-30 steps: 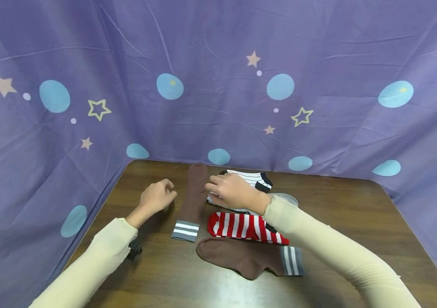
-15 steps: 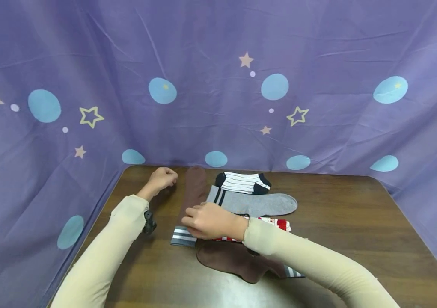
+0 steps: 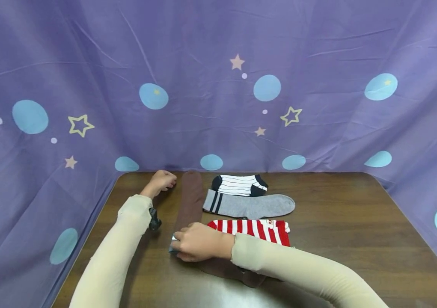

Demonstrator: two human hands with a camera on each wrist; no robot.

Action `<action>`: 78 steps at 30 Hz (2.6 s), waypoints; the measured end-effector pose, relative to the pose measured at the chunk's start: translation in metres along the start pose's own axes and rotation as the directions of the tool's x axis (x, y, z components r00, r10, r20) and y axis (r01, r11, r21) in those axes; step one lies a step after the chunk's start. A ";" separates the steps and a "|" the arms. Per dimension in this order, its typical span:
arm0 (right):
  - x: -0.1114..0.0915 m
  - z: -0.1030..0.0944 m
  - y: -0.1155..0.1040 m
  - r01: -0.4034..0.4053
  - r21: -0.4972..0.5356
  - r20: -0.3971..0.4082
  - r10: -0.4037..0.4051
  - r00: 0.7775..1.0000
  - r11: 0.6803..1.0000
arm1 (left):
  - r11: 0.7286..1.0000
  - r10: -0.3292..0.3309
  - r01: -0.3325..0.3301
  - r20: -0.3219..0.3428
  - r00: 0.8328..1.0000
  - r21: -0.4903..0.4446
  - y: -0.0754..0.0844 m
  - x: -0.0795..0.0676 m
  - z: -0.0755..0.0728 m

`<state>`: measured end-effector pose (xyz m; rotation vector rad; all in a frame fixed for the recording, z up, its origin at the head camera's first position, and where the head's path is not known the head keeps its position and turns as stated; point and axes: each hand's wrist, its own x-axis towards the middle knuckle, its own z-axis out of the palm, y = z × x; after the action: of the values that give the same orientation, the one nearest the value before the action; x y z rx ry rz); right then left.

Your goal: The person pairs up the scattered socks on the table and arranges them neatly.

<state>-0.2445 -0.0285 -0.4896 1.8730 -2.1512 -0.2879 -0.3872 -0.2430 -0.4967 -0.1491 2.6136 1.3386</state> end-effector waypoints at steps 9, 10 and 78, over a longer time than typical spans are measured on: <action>0.007 0.005 -0.007 0.004 -0.086 0.028 -0.002 1.000 0.996 | 0.968 0.111 -0.097 -0.046 0.993 0.230 -0.004 0.011 0.006; 0.007 0.005 -0.007 0.009 -0.103 0.027 -0.007 1.000 0.995 | 0.966 0.113 -0.101 -0.038 0.993 0.239 -0.004 0.013 0.006; -0.038 -0.062 0.077 -0.316 -0.263 -0.593 0.106 0.798 0.912 | 0.571 0.665 -0.483 -0.028 0.747 0.664 -0.002 -0.011 -0.033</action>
<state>-0.2906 0.0220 -0.4091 1.2822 -1.7304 -0.0408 -0.3805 -0.2710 -0.4773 0.7608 3.3595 0.4697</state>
